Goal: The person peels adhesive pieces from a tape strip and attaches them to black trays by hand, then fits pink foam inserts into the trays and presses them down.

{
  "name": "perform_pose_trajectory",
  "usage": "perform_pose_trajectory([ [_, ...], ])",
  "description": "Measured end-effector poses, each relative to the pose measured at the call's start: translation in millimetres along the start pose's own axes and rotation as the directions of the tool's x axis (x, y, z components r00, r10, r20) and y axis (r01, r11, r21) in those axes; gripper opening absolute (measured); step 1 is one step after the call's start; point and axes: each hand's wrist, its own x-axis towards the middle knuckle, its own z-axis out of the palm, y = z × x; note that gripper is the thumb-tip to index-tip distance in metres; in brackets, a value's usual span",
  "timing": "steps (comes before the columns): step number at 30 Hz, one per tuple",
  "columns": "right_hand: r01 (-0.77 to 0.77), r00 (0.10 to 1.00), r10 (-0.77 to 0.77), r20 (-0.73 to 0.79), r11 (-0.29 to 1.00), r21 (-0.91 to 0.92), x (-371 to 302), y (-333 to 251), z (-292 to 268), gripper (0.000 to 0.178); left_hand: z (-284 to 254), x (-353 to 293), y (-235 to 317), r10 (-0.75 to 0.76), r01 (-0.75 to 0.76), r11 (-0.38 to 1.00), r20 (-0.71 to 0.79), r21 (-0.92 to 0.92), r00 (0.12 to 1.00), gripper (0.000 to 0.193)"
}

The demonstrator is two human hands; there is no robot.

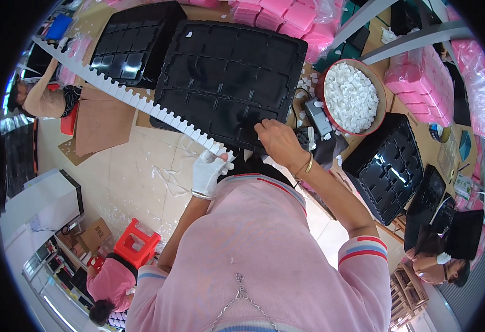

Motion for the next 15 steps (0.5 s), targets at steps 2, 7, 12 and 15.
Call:
perform_pose_trajectory([
  [2,-0.017,1.000,0.017,-0.010,1.000,-0.001,-2,-2,0,0.012,1,5,1,0.009,-0.008,1.000,0.028,-0.009,1.000,0.025],
  [7,-0.028,0.999,0.028,0.032,1.000,0.007,-5,-4,-1,0.011,1,11,1,0.018,-0.019,0.999,0.063,0.027,0.998,0.026],
  [12,-0.054,0.997,0.058,-0.053,0.995,0.084,-8,-1,-1,0.003,5,14,1,0.031,-0.033,0.999,0.079,0.029,0.996,0.025],
  [15,-0.049,0.997,0.027,0.069,0.943,0.330,-13,-3,-14,0.007,5,13,2,0.011,-0.012,1.000,0.078,0.009,0.997,0.024],
])
